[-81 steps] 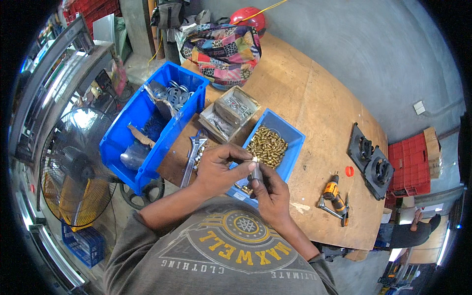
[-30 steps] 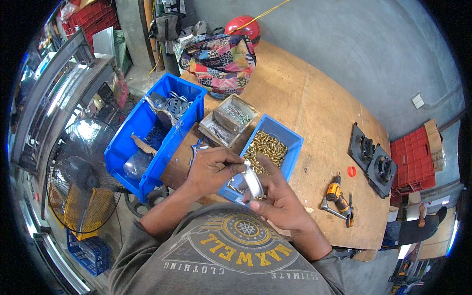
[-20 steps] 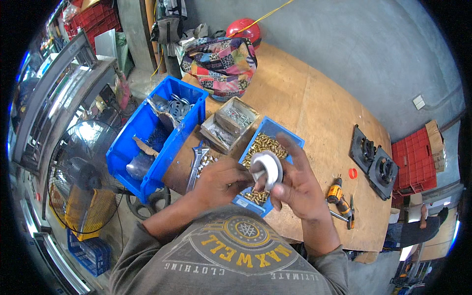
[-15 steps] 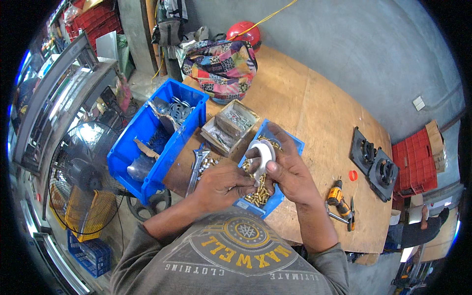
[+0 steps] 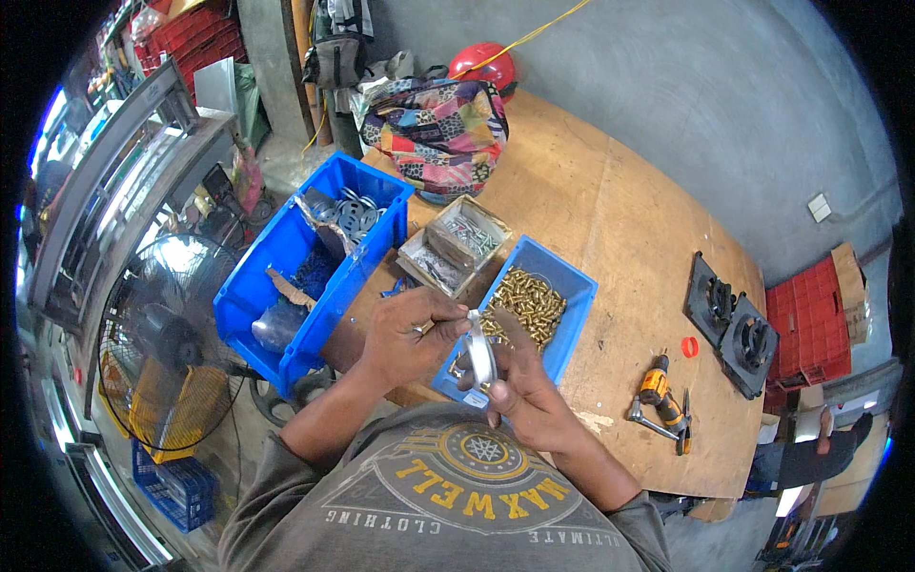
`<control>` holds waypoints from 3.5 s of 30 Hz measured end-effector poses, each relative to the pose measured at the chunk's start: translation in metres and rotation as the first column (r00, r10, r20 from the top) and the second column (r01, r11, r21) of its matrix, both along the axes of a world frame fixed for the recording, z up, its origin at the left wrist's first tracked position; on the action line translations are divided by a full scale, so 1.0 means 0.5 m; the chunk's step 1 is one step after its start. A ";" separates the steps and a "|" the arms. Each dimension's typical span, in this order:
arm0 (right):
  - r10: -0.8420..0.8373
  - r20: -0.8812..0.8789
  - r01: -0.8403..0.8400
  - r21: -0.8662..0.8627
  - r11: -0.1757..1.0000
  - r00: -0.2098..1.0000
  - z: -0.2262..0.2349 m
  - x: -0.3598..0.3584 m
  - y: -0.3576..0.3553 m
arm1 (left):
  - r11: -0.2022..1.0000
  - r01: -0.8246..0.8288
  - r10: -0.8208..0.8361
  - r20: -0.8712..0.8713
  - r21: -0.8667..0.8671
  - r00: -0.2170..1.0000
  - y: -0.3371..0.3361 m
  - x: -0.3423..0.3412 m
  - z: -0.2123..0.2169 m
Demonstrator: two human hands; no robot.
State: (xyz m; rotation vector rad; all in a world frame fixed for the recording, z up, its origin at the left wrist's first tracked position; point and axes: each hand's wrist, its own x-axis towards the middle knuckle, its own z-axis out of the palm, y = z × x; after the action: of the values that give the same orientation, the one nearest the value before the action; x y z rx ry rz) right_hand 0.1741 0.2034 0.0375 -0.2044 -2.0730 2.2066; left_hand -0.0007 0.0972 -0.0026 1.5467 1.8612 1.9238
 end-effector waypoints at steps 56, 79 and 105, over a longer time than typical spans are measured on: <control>-0.089 -0.014 0.050 0.908 0.417 0.996 0.050 -0.025 -0.019 | 0.859 0.054 -0.263 -0.348 -0.509 0.900 -0.075 0.033 0.061; 0.256 0.347 -0.431 0.757 0.490 0.902 -0.108 -0.108 -0.069 | 0.811 -0.409 0.425 -0.059 -0.418 0.903 0.073 -0.102 -0.166; -0.628 -0.046 0.517 0.615 0.595 0.777 -0.267 0.136 0.118 | 0.737 -0.011 -0.293 -0.334 -0.676 0.896 0.056 0.025 -0.224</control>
State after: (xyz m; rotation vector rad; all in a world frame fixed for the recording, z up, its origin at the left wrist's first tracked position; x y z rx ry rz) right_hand 0.2423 0.2622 -0.0959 -0.8932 -2.2338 1.1150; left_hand 0.0118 0.1251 -0.1146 1.8264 2.1423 0.7069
